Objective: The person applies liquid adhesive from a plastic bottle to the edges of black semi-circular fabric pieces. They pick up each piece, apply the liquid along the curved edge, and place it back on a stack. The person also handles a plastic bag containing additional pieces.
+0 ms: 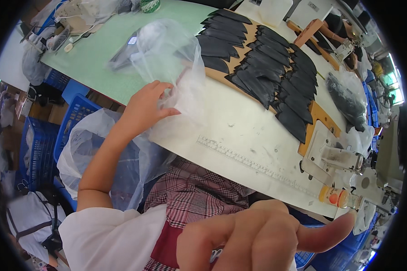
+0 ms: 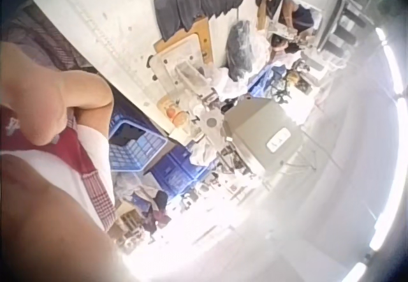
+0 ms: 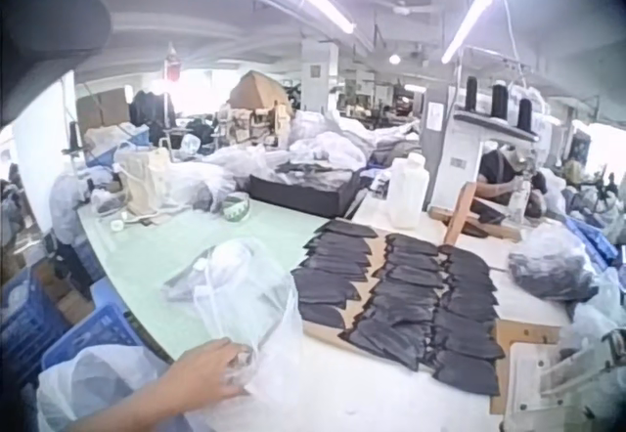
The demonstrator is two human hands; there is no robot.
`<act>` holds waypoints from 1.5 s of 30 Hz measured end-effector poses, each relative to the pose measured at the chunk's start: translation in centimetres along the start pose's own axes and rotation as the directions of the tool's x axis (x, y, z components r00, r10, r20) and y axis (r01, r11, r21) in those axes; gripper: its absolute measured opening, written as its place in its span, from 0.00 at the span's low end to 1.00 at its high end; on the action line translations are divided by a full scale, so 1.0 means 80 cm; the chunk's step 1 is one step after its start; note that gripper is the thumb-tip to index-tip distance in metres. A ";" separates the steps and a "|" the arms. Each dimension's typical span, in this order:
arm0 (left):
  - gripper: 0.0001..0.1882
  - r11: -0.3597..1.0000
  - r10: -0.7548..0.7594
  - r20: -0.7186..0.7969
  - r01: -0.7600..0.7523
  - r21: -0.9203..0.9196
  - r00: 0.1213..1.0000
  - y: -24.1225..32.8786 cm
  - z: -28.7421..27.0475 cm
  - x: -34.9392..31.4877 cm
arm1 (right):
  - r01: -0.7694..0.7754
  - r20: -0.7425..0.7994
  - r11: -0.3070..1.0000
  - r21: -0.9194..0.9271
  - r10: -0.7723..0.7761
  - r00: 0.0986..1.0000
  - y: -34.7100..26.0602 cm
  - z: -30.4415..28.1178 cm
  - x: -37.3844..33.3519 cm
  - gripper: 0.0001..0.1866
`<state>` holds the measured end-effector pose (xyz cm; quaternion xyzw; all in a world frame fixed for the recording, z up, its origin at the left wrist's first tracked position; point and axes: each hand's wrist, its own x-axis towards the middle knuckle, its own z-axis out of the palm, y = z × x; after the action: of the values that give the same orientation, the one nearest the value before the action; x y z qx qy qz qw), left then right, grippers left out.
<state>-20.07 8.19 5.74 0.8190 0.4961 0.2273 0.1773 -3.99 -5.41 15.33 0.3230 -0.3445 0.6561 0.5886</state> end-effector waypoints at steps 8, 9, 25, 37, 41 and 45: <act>0.23 0.998 -0.044 -0.008 0.044 0.042 0.999 -0.006 -0.001 -0.002 | 0.053 -0.196 0.997 -0.060 -0.064 0.979 -0.008 0.034 0.012 0.43; 0.23 0.999 -0.037 -0.018 0.037 0.039 0.999 -0.006 -0.002 -0.002 | 0.039 -0.212 0.997 -0.061 -0.052 0.976 -0.011 0.036 0.013 0.43; 0.05 0.957 -0.122 -0.382 0.007 -0.289 0.916 -0.015 -0.057 0.002 | -0.336 -0.140 0.331 -0.882 0.497 0.857 -0.066 -0.027 0.036 0.21; 0.26 0.987 -0.138 -0.309 0.157 0.037 0.941 -0.230 -0.074 0.006 | 0.234 0.086 -0.583 -0.778 0.271 0.959 -0.001 -0.142 -0.028 0.20; 0.31 0.925 0.137 -0.477 -0.285 -0.253 0.868 -0.146 0.010 0.068 | 0.155 0.013 -0.607 -0.779 0.232 0.973 -0.053 -0.106 -0.067 0.19; 0.35 0.775 0.378 -0.430 -0.026 0.632 0.820 -0.201 -0.011 0.102 | -0.094 -0.221 -0.636 -0.766 0.123 0.967 -0.115 -0.064 -0.115 0.18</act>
<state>-29.02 22.69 -0.25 0.7855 0.4757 0.2958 -0.2631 6.01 -5.60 5.53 -0.4280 -0.7803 0.0435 0.4539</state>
